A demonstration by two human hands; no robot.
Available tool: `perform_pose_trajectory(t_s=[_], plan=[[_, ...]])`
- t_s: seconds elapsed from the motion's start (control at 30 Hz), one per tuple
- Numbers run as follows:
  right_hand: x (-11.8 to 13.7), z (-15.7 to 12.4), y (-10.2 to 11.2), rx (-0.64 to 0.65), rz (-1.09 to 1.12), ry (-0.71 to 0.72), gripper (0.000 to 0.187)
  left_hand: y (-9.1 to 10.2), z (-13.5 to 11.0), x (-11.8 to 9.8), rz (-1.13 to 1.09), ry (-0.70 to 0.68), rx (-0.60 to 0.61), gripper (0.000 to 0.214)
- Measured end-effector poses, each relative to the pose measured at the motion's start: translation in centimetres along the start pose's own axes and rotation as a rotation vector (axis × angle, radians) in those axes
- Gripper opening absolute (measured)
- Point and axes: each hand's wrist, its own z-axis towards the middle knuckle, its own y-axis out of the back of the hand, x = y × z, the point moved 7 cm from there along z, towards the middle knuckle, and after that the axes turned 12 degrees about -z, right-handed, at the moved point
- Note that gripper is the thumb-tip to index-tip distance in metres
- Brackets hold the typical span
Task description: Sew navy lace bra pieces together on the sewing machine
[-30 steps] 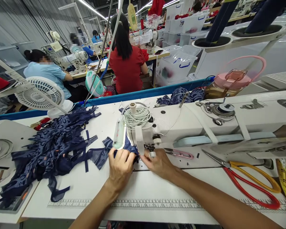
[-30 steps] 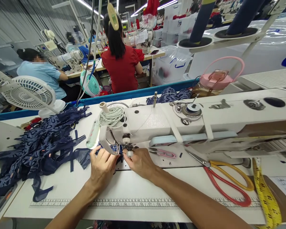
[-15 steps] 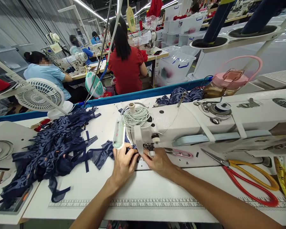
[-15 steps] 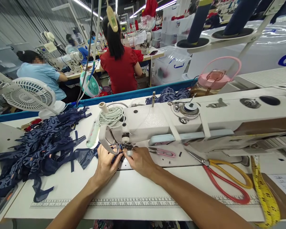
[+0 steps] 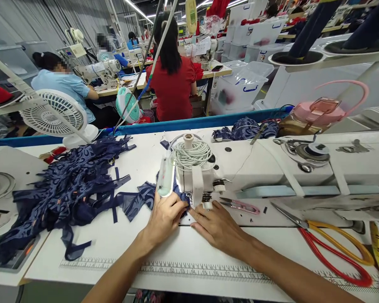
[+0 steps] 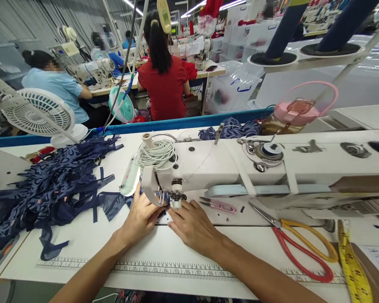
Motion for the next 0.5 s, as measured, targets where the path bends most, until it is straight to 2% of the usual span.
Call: perform_pose_trajectory(t_s=[0.23,0.5], plan=[[0.9,0.0,0.9,-0.059,-0.004,0.008,0.023,-0.3,0.1,0.3,-0.025,-0.061,0.022,0.022],[0.7,0.2,1.1,-0.046,0.038,-0.035,0.022,-0.7,-0.1,-0.2,0.048,-0.103,0.046,0.028]])
